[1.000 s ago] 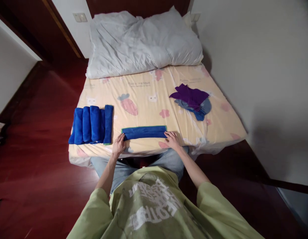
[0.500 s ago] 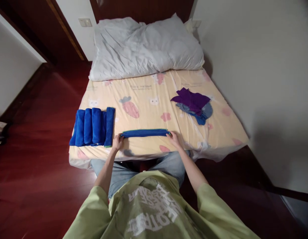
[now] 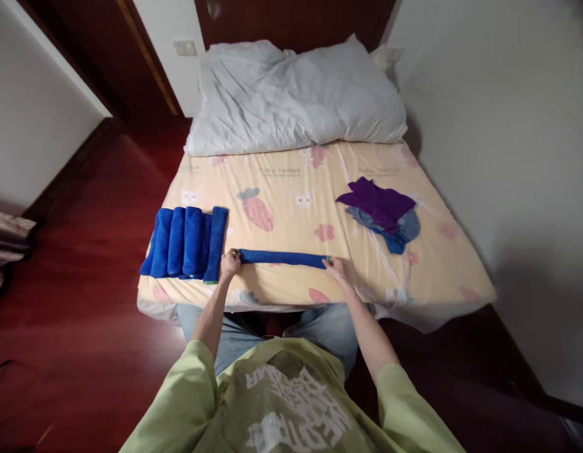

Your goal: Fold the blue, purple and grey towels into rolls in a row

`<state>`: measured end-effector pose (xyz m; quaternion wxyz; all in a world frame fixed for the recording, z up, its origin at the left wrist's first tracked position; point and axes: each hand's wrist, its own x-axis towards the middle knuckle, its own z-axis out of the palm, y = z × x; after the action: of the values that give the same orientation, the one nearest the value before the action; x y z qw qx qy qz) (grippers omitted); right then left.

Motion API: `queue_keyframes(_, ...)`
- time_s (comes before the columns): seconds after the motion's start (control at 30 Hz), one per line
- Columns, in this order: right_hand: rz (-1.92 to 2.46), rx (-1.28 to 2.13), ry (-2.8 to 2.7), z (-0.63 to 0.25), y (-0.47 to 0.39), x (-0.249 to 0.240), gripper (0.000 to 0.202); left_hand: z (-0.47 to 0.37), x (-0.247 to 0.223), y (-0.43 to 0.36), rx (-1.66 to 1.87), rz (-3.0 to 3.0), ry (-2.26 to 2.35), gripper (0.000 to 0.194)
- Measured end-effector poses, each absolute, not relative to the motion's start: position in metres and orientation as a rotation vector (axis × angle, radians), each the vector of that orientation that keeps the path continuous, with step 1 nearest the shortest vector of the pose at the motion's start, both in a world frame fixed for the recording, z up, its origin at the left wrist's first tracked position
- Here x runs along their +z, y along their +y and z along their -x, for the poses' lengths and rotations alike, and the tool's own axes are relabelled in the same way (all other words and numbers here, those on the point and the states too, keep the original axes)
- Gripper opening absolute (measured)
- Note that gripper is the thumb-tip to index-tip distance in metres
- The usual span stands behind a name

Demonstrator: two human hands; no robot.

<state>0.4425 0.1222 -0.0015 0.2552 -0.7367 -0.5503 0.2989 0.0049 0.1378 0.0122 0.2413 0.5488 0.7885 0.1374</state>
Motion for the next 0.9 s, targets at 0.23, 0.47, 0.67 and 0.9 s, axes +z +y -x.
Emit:
queue_keyframes(0.23, 1.996, 0.557, -1.621, -0.436, 0.112, -0.010, 0.029, -0.014, 0.020, 0.126, 0.340, -1.552, 2.231, 0.035)
queue_keyframes(0.47, 1.612, 0.139, -2.226, -0.419, 0.089, -0.006, 0.047, -0.022, 0.011, 0.114, 0.395, -2.294, 1.696, 0.054)
queue_keyframes(0.67, 1.546, 0.092, -2.340, -0.426, 0.086, -0.017, 0.046, -0.025, -0.013, 0.105, 0.416, -2.438, 1.538, 0.071)
queue_keyframes(0.9, 1.514, 0.015, -2.416, -0.437, 0.101, -0.015, 0.040, -0.020, 0.006, 0.132, 0.223, -2.560, 1.487, 0.044)
